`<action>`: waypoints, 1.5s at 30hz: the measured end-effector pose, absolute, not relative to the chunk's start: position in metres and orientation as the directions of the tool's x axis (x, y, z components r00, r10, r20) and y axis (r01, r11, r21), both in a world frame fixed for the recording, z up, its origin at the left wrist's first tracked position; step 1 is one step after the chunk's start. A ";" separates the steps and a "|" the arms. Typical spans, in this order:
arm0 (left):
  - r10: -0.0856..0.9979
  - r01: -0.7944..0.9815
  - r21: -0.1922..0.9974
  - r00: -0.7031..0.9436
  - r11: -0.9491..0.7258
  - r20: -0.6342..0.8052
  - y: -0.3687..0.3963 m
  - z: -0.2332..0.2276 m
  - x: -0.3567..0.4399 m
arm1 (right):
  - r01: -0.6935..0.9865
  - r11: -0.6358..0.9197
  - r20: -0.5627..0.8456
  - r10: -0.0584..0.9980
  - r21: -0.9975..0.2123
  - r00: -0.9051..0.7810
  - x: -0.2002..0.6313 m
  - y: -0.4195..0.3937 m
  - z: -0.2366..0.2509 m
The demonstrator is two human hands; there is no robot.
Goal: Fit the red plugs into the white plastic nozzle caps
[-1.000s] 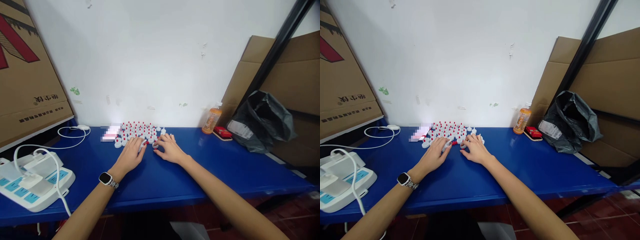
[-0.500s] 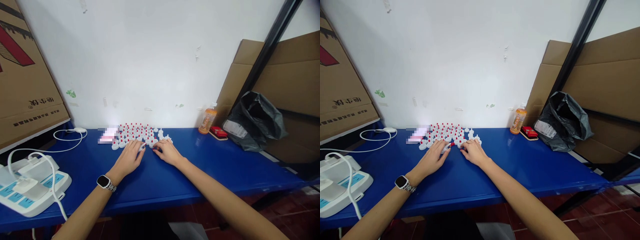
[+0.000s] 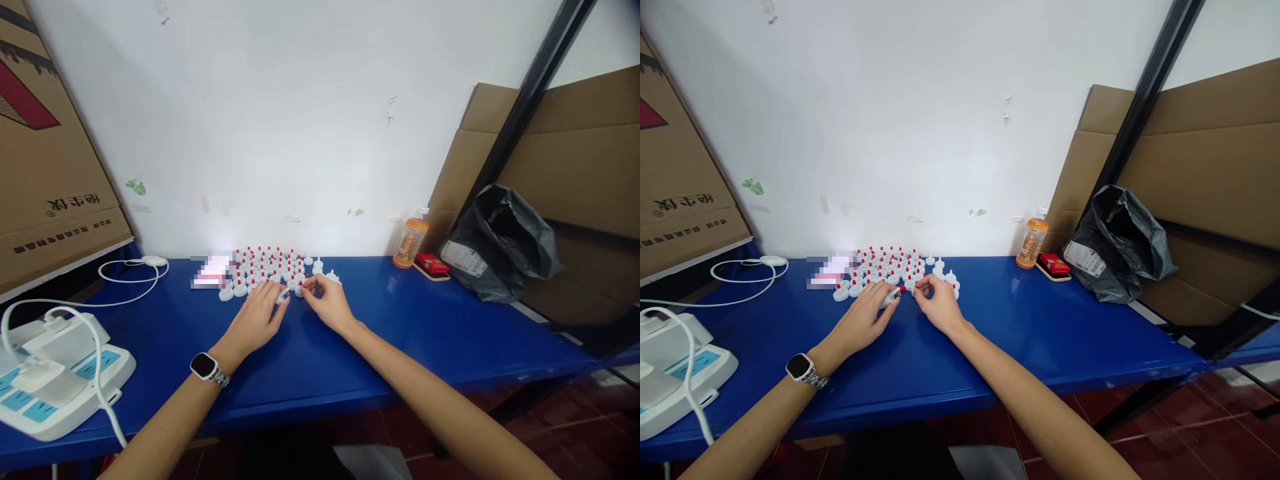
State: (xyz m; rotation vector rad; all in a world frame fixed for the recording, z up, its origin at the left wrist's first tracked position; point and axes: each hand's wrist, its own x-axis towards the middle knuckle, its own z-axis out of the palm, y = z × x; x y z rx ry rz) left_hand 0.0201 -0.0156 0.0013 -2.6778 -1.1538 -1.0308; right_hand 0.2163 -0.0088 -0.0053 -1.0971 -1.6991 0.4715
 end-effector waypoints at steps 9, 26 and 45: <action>0.636 0.748 0.122 0.452 -0.652 0.626 -0.016 -0.005 0.038 | -0.033 0.438 0.428 0.890 -0.898 0.160 0.189 -0.008 -0.003; 0.599 0.692 0.139 0.487 -0.709 0.635 0.004 0.005 0.064 | -0.213 0.488 0.414 0.854 -0.846 0.316 0.192 -0.008 0.003; 0.632 0.589 0.318 0.460 -0.743 0.624 -0.004 0.017 0.037 | 0.852 0.422 0.439 0.858 -0.309 -0.266 0.243 0.123 0.034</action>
